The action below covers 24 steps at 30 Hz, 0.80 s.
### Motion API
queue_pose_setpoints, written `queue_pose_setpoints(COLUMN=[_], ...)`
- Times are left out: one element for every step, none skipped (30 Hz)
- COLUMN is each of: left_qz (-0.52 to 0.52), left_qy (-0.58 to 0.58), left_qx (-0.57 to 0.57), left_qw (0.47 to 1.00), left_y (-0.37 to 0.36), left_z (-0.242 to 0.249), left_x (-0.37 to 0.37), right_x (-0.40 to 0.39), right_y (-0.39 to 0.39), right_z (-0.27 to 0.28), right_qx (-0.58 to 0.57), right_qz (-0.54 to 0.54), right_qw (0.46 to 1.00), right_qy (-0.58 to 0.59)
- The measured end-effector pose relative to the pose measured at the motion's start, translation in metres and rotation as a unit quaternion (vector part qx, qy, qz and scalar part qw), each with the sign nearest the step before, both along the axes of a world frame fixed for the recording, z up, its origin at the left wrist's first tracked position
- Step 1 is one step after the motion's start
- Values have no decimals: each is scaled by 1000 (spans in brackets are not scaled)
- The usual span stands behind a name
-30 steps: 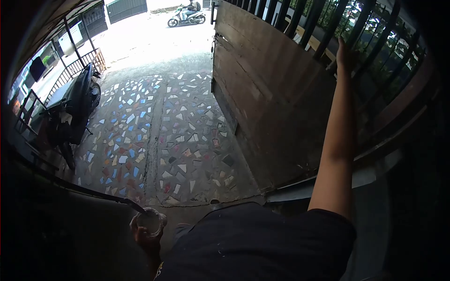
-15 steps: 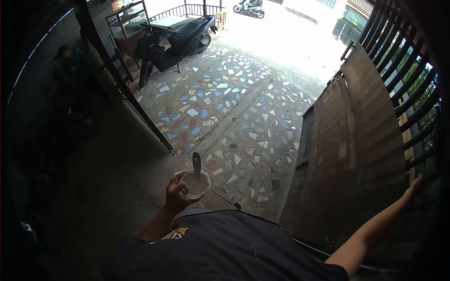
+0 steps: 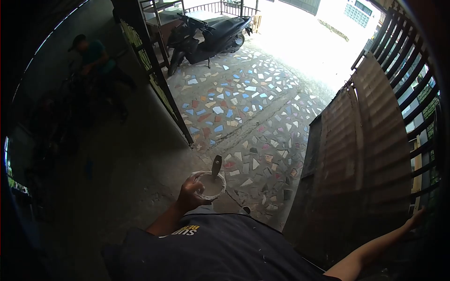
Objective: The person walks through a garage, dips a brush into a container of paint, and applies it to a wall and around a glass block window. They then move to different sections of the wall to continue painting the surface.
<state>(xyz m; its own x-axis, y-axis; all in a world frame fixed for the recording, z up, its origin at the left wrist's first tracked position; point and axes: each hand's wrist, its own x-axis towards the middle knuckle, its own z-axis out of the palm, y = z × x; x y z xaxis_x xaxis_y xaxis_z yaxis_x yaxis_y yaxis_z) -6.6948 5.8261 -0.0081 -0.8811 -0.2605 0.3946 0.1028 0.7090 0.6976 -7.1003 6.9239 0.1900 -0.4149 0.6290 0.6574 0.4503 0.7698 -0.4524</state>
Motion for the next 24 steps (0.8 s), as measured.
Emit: queue_pose_setpoints(left_qz=[7, 14, 15, 18, 21, 21, 30, 38, 34, 39, 43, 38, 41, 42, 32, 36, 40, 34, 42, 51, 49, 50, 52, 53], left_qy=[-2, -3, -3, 1, 7, 9, 11, 19, 20, 19, 18, 19, 22, 25, 22, 34, 47, 46, 44, 41, 39, 47, 56, 55], left_qx=[-2, -4, -4, -9, -14, -12, -16, -17, -15, -21, -29, -27, -34, -40, -38, -30, -21, -21, -24, -29, -31, -31, -30, -31], left_qw=[1000, 1000, 1000, 1000, 1000, 1000, 999, 999, 999, 999, 999, 999, 998, 998, 999, 998, 998, 998, 998, 997, 998, 997, 997, 997], left_y=[-2, -4, -9, -13, -17, -24, -15, -15, -15, -17, -19, -20, -21, -27, -26, -25, -27, -28, -29, -31, -35, -36, -37, -40], left_z=[-1, -2, 3, 6, 9, 14, -21, -24, -23, -21, -18, -17, -15, -2, -1, -1, -1, 1, 4, 7, 6, 0, -3, -2], left_x=[3, 6, 8, 11, 14, 17, 15, 16, 16, 18, 19, 19, 19, 22, 21, 19, 19, 19, 20, 20, 21, 21, 23, 23], right_x=[8, 10, 19, 25, 28, 29, 21, 25, 16, 21, 39, 44, 48, 73, 82, 82, 107, 117, 135, 142, 148, 151, 175, 172], right_y=[1, 0, -2, -1, -3, -8, 2, 4, -1, -11, -47, -53, -44, -118, -138, -145, -198, -191, -268, -280, -287, -298, -410, -413], right_z=[-8, -5, -1, 8, 13, 27, -16, -18, -26, -19, -14, -10, -6, 16, 23, 31, 35, 32, 38, 37, 35, 31, 48, 43], right_qx=[-24, -47, -70, -92, -113, -135, -160, -182, -202, -220, -240, -260, -280, -298, -317, -335, -352, -372, -363, -365, -316, -266, -164, 38], right_qz=[24, 47, 70, 92, 114, 136, 157, 176, 195, 213, 232, 248, 262, 275, 286, 299, 312, 327, 322, 318, 292, 266, 65, -208], right_qw=[999, 998, 995, 991, 987, 981, 974, 967, 959, 950, 941, 930, 920, 911, 900, 889, 876, 862, 854, 855, 881, 903, 967, 971], right_qy=[3, 7, 13, 19, 25, 33, 35, 41, 48, 55, 63, 70, 76, 82, 88, 93, 100, 108, 186, 187, 198, 206, 183, 112])
